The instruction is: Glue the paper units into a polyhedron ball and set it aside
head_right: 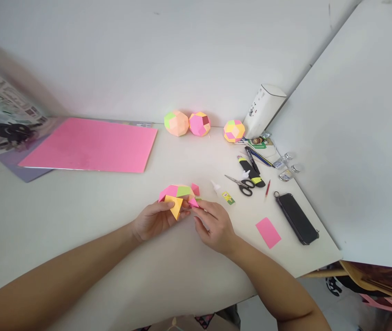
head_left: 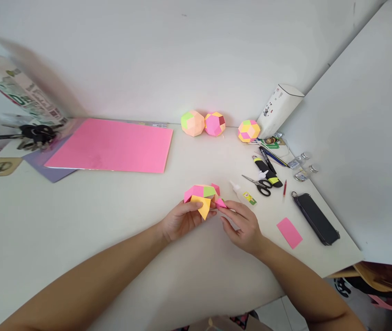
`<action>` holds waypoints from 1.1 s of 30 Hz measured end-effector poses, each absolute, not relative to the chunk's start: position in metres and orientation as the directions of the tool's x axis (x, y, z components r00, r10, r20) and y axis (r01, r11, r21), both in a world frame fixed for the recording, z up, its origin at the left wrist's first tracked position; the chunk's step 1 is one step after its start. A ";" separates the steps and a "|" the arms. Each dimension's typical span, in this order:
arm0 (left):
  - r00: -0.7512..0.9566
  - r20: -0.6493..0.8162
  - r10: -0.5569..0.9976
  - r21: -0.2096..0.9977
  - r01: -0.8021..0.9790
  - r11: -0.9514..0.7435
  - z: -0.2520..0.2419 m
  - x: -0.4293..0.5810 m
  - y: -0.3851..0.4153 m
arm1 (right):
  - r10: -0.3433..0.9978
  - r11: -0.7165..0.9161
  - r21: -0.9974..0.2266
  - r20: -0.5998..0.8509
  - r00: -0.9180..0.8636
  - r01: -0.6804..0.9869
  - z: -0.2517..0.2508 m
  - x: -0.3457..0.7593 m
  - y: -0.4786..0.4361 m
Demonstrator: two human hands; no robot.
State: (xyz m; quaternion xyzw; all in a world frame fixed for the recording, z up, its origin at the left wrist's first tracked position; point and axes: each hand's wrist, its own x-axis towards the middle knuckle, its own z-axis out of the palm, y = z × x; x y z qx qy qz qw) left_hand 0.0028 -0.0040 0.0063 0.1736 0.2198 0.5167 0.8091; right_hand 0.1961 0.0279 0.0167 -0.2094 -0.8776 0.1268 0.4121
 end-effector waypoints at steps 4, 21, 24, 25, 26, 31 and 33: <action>0.353 -0.177 0.919 0.540 -0.746 0.390 0.010 0.004 -0.005 | 0.511 0.856 -0.433 0.627 -0.587 0.283 0.016 0.196 0.029; 0.330 -0.177 0.927 0.565 -0.738 0.370 0.011 0.006 -0.005 | 0.754 0.589 -0.172 0.468 -0.460 0.790 0.004 0.216 0.062; 0.322 -0.153 0.934 0.584 -0.733 0.348 0.012 0.006 -0.005 | 0.795 0.552 -0.233 0.434 -0.422 0.800 -0.003 0.220 0.070; 0.323 -0.150 0.934 0.586 -0.732 0.347 0.012 0.006 -0.005 | 0.807 0.541 -0.286 0.443 -0.391 0.791 -0.003 0.220 0.071; 0.322 -0.147 0.935 0.585 -0.734 0.345 0.012 0.006 -0.005 | 0.820 0.523 -0.353 0.456 -0.345 0.776 -0.001 0.220 0.072; 0.313 -0.150 0.938 0.579 -0.741 0.340 0.014 0.007 -0.005 | 0.883 0.441 -0.734 0.458 -0.105 0.517 0.024 0.218 0.065; 0.316 -0.155 0.936 0.579 -0.739 0.346 0.015 0.007 -0.004 | 0.873 0.484 -0.815 0.473 -0.117 0.320 0.035 0.217 0.060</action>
